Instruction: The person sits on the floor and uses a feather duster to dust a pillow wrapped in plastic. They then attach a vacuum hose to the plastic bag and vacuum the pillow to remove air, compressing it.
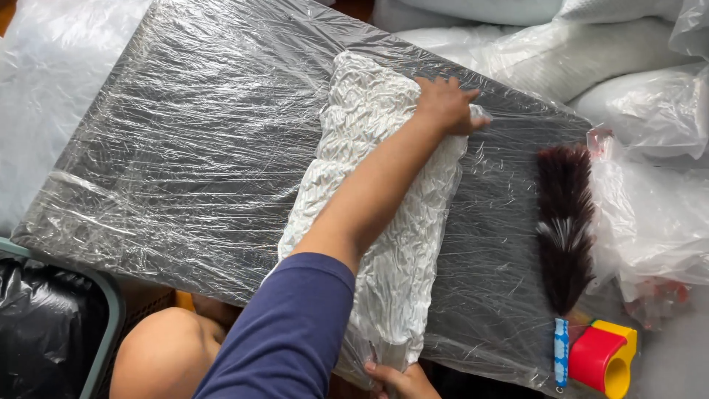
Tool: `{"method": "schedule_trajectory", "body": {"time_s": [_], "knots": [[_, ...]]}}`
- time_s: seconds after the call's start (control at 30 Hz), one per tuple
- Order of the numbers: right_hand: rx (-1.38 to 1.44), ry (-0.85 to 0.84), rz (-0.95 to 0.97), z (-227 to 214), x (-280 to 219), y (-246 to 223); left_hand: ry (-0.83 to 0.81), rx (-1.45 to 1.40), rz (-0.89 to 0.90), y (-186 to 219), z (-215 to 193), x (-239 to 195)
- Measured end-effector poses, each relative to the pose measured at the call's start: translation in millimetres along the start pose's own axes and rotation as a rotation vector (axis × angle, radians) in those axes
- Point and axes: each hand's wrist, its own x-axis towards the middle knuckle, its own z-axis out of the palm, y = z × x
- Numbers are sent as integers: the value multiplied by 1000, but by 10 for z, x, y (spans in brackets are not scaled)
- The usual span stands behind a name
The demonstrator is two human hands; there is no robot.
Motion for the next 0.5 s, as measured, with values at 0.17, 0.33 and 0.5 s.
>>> {"method": "schedule_trajectory", "body": {"time_s": [0.17,0.33,0.5], "knots": [[-80,79,6,-68,37,56,90,144,-20,61,382,226],[-284,97,-92,-134,95,57,219,109,-5,15,590,436],[-128,-150,-141,-62,-8,4,274,-40,112,-68,608,437]]}}
